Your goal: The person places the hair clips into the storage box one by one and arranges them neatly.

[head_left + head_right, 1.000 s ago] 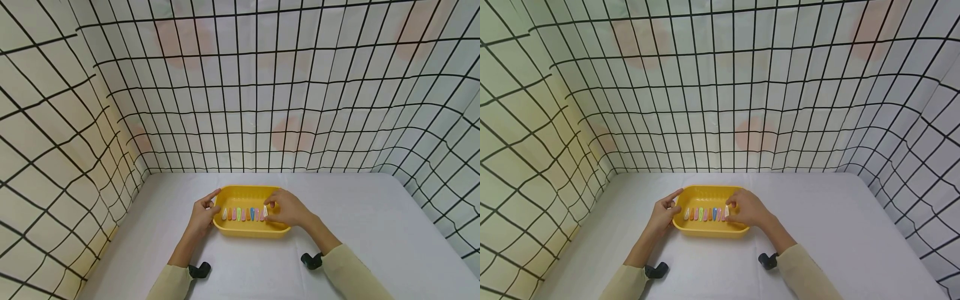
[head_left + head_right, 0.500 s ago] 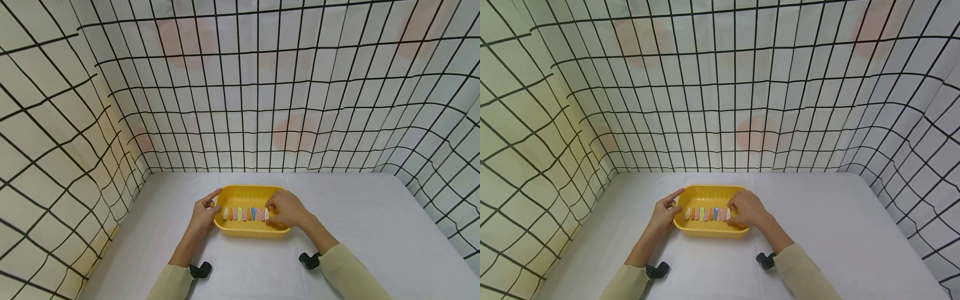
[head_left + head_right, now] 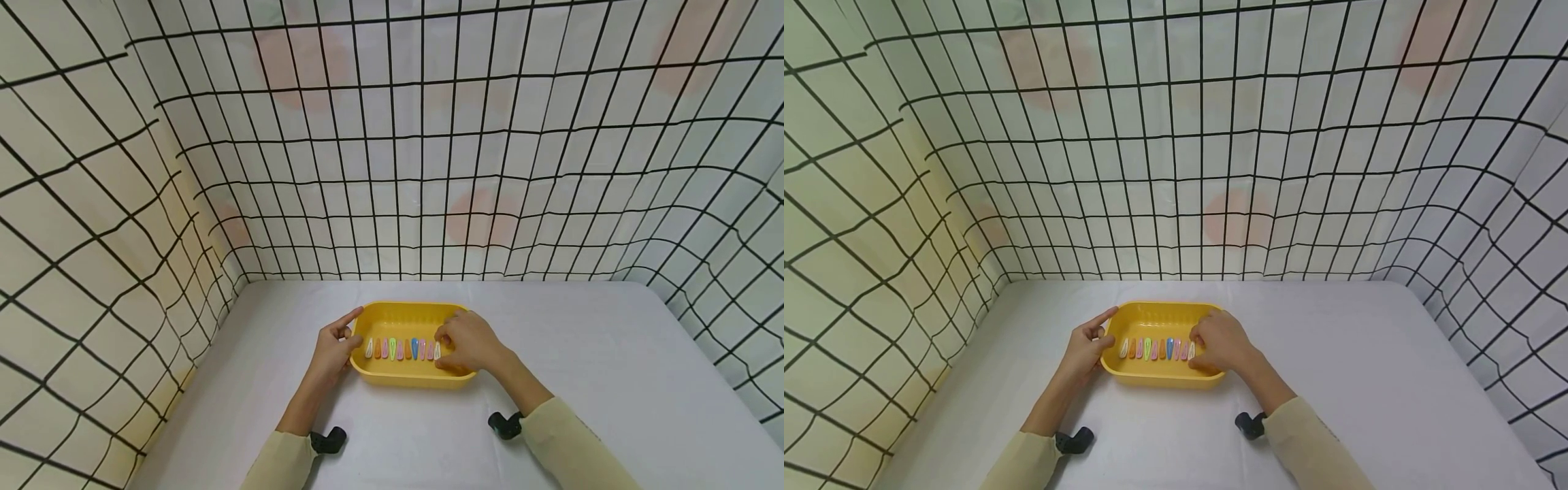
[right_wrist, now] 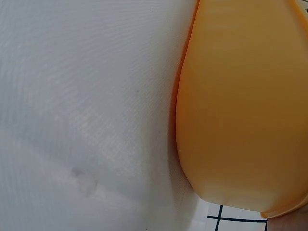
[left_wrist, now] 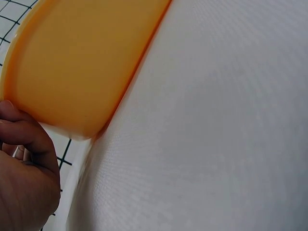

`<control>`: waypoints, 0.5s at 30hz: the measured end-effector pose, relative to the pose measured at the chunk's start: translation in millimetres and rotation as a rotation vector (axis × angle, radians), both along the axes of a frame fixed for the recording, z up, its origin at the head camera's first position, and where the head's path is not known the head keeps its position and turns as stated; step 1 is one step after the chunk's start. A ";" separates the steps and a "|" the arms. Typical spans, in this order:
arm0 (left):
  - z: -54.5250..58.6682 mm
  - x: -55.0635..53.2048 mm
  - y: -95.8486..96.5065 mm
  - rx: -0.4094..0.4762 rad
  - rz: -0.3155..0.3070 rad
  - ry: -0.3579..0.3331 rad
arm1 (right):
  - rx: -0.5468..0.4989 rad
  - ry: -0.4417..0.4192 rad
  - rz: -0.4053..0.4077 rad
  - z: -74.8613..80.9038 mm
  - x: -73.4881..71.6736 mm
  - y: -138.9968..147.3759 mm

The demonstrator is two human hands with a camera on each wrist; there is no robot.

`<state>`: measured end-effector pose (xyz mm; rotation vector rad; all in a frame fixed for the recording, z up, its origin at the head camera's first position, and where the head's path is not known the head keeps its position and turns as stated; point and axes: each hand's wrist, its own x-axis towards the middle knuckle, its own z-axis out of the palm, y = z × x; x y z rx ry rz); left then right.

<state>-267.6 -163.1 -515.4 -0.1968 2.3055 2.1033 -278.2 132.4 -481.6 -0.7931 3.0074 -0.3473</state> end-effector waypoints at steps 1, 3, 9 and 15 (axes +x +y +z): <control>-0.4 0.0 0.1 -0.002 -0.001 0.006 | -0.003 0.003 0.004 0.2 0.2 0.3; -0.6 0.5 0.4 -0.001 -0.003 0.016 | -0.009 0.010 0.009 0.2 0.4 0.8; 0.1 1.7 0.9 0.000 -0.005 0.023 | -0.044 -0.003 0.021 1.5 0.0 1.9; -1.4 0.7 -0.2 -0.017 -0.009 0.012 | -0.302 -0.042 0.039 -1.7 -2.3 14.0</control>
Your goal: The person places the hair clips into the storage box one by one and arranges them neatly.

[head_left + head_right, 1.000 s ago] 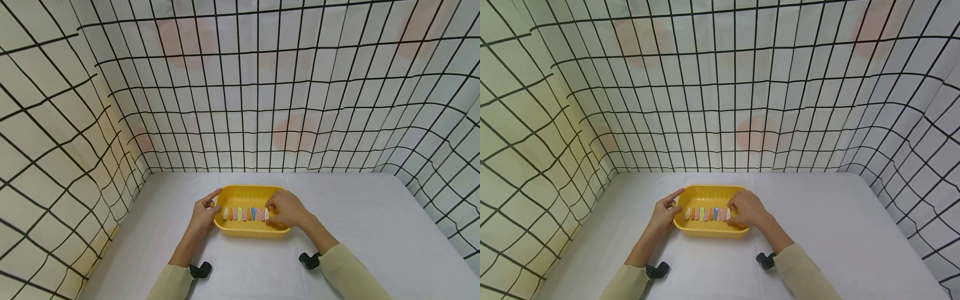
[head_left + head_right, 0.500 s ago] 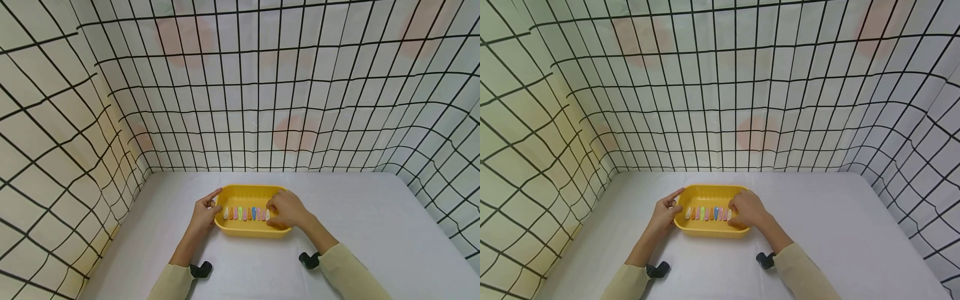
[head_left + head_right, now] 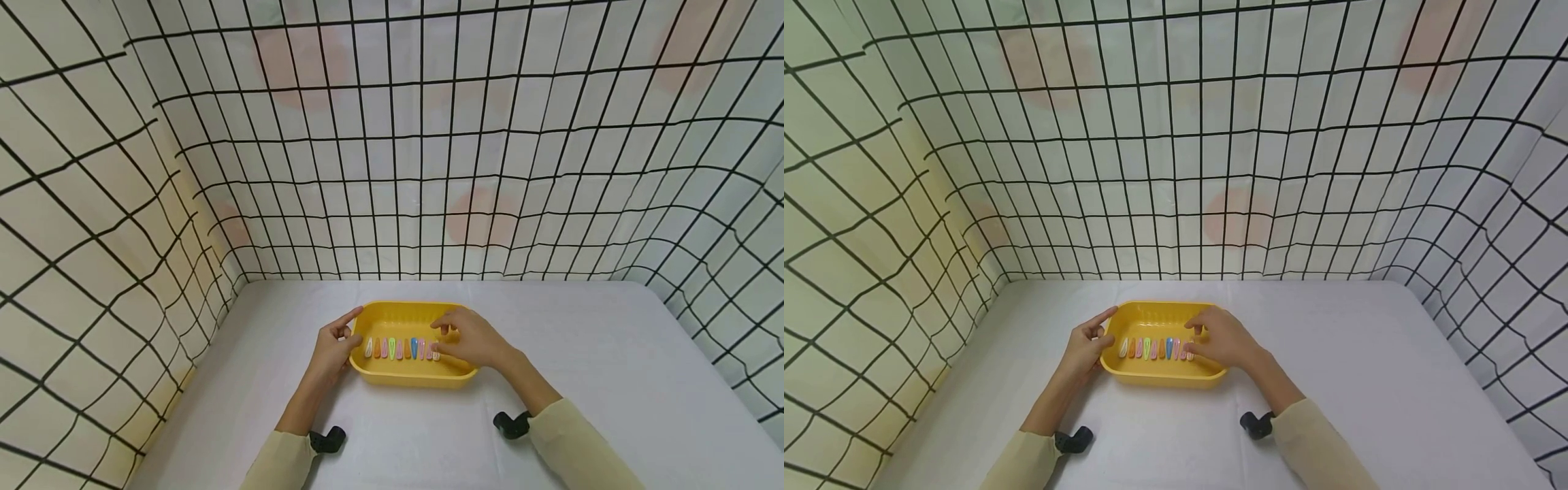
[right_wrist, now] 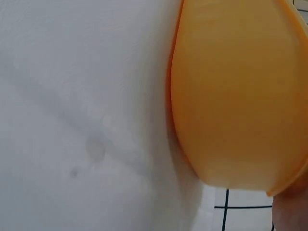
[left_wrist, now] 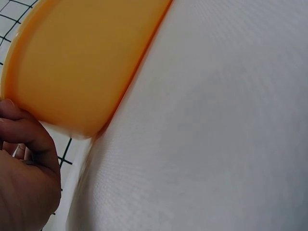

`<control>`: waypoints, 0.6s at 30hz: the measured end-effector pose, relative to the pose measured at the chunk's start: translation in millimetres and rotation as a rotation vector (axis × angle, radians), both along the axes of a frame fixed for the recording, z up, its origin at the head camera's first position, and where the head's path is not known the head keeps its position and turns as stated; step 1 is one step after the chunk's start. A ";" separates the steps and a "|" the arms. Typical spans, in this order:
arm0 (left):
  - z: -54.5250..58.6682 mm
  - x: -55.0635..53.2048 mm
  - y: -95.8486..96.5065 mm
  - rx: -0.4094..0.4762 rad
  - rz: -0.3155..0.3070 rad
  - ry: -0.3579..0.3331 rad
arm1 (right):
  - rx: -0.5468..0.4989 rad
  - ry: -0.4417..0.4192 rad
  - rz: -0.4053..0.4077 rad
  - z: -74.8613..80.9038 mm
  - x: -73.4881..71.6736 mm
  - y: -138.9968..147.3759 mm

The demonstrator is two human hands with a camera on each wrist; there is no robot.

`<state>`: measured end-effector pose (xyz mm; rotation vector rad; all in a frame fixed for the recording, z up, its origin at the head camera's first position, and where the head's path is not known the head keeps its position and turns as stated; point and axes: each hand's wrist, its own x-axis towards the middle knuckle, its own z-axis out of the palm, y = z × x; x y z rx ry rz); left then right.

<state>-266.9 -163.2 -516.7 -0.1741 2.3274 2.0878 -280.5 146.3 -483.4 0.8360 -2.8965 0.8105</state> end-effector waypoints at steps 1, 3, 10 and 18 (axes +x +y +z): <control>-0.4 -0.2 -0.3 -0.009 -0.003 -0.001 | -0.042 0.009 0.003 -0.4 0.1 4.0; -1.0 -0.7 -1.1 -0.034 -0.006 0.001 | -0.112 0.023 0.002 1.7 1.1 13.0; 3.4 0.4 -2.5 -0.151 -0.011 0.058 | -0.187 0.043 -0.071 10.7 4.7 54.4; 13.8 6.2 -16.8 -0.554 0.010 0.256 | -0.082 0.064 -0.143 8.9 8.2 117.2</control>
